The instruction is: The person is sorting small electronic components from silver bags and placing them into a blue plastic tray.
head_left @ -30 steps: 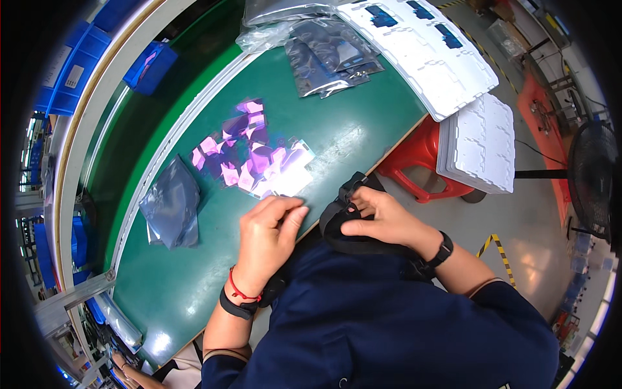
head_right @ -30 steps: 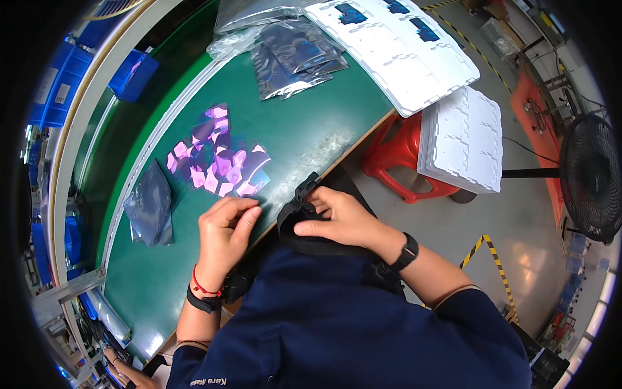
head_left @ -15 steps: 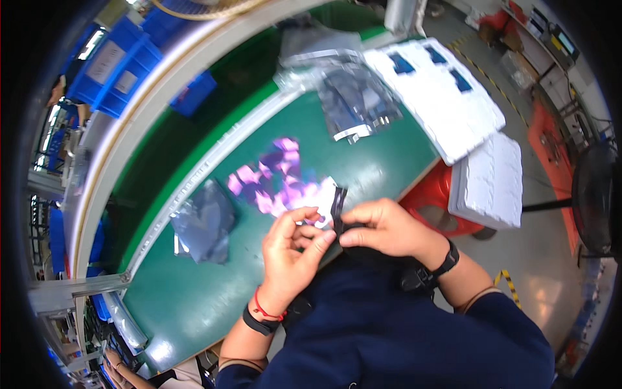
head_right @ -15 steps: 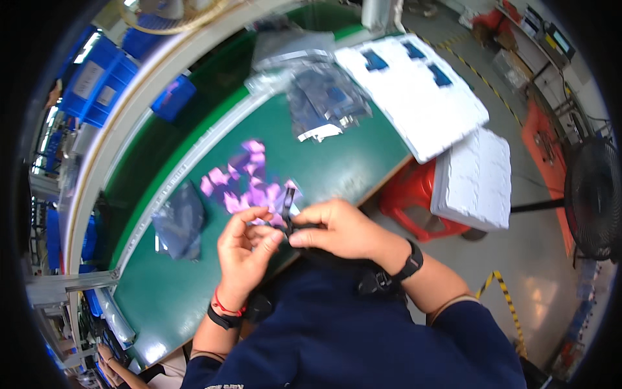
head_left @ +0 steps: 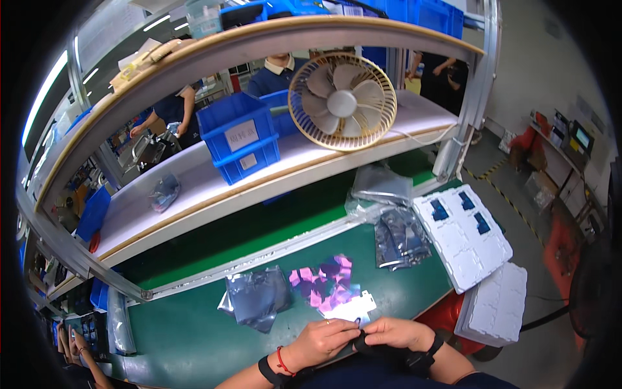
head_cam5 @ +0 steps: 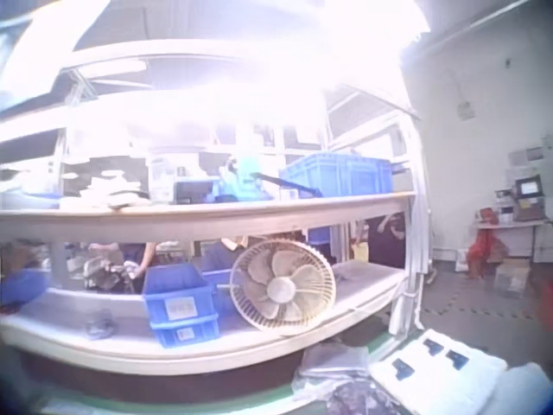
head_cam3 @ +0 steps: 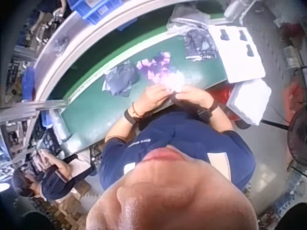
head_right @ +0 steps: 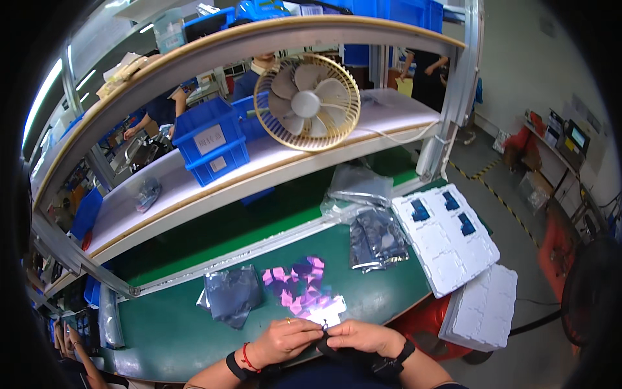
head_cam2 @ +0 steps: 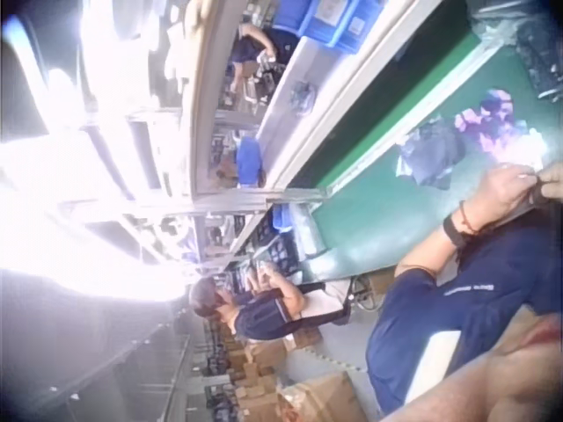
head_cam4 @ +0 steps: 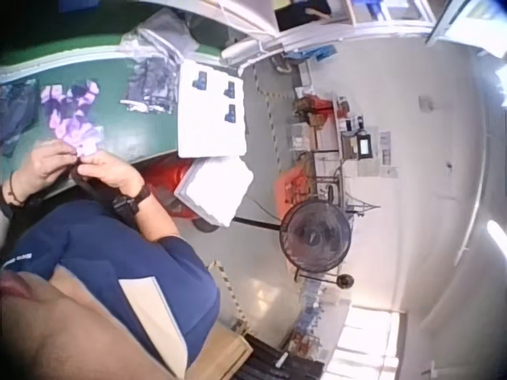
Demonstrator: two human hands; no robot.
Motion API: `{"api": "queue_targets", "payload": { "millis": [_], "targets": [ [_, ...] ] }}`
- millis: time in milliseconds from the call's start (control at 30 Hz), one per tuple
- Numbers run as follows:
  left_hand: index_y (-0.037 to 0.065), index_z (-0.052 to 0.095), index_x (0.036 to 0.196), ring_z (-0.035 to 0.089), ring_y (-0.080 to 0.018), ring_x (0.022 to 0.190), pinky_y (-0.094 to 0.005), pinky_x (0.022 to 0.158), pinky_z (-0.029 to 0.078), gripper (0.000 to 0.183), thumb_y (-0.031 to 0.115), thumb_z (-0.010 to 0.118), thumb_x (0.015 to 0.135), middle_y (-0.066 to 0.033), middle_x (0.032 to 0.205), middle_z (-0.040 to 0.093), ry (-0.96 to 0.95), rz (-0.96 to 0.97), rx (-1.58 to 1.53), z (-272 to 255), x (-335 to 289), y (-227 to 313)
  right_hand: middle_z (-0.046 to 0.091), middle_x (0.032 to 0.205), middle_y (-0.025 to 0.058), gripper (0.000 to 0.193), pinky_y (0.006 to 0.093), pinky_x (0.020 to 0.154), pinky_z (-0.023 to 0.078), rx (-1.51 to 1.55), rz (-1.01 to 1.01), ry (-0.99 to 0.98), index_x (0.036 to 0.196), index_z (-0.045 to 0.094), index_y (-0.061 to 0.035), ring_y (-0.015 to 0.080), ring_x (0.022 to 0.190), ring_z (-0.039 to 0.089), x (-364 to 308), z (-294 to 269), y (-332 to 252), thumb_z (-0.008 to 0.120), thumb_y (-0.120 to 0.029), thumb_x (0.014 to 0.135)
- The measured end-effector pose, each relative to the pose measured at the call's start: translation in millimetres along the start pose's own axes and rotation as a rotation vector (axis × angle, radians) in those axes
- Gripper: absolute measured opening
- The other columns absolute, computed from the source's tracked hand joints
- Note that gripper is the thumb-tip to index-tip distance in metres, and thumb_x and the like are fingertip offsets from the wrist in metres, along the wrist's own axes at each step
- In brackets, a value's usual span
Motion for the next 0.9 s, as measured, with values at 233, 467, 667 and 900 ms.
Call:
{"api": "queue_targets", "payload": {
  "millis": [233,467,667,900],
  "targets": [
    [0.005,0.067,0.107,0.066,-0.0244,0.087,-0.0314,0.075,0.054,0.026,0.01,0.069,0.082,-0.0106,0.11,0.063,-0.069,-0.183,-0.3,10.2,-7.6,-9.5,0.062,0.099,-0.0023,0.028,0.022,0.084,0.043,0.074,0.063,-0.025,0.112,0.062,0.0007,0.0051,0.091,0.053,-5.4,-0.9,12.1,0.05,-0.021,0.097],
    [0.001,0.066,0.107,0.066,-0.0277,0.09,-0.0325,0.077,0.054,0.029,0.013,0.07,0.081,-0.0139,0.103,0.067,-0.104,-0.223,-0.436,8.9,-14.7,-15.1,0.064,0.106,0.0038,0.032,0.0226,0.088,0.042,0.206,0.101,-0.121,0.111,0.063,0.001,0.0086,0.096,0.056,-4.1,3.5,10.8,0.047,-0.024,0.098],
    [0.001,0.066,0.104,0.067,-0.0253,0.08,-0.0306,0.07,0.055,0.031,0.012,0.074,0.077,-0.0124,0.097,0.068,-0.119,-0.297,-0.43,7.2,-13.9,-3.1,0.065,0.099,0.0059,0.034,0.025,0.085,0.046,0.24,0.086,-0.058,0.11,0.061,0.0017,0.0109,0.091,0.059,-8.9,5.9,26.1,0.045,-0.027,0.099],
    [0.0,0.061,0.096,0.063,-0.0314,0.08,-0.0368,0.069,0.052,0.025,0.007,0.069,0.074,-0.0149,0.09,0.063,-0.068,-0.392,-0.112,19.4,-15.7,-4.0,0.053,0.099,0.0086,0.037,0.0286,0.059,0.052,-0.152,-0.049,0.605,0.116,0.048,-0.0035,0.0153,0.075,0.061,-10.6,27.6,-20.4,0.066,-0.016,0.086]
  ]
}}
Point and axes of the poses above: each hand's wrist, its own x-axis towards the middle knuckle, its own z-axis out of the palm, y = z × x, the point moved 3 cm from there along x, towards the middle knuckle
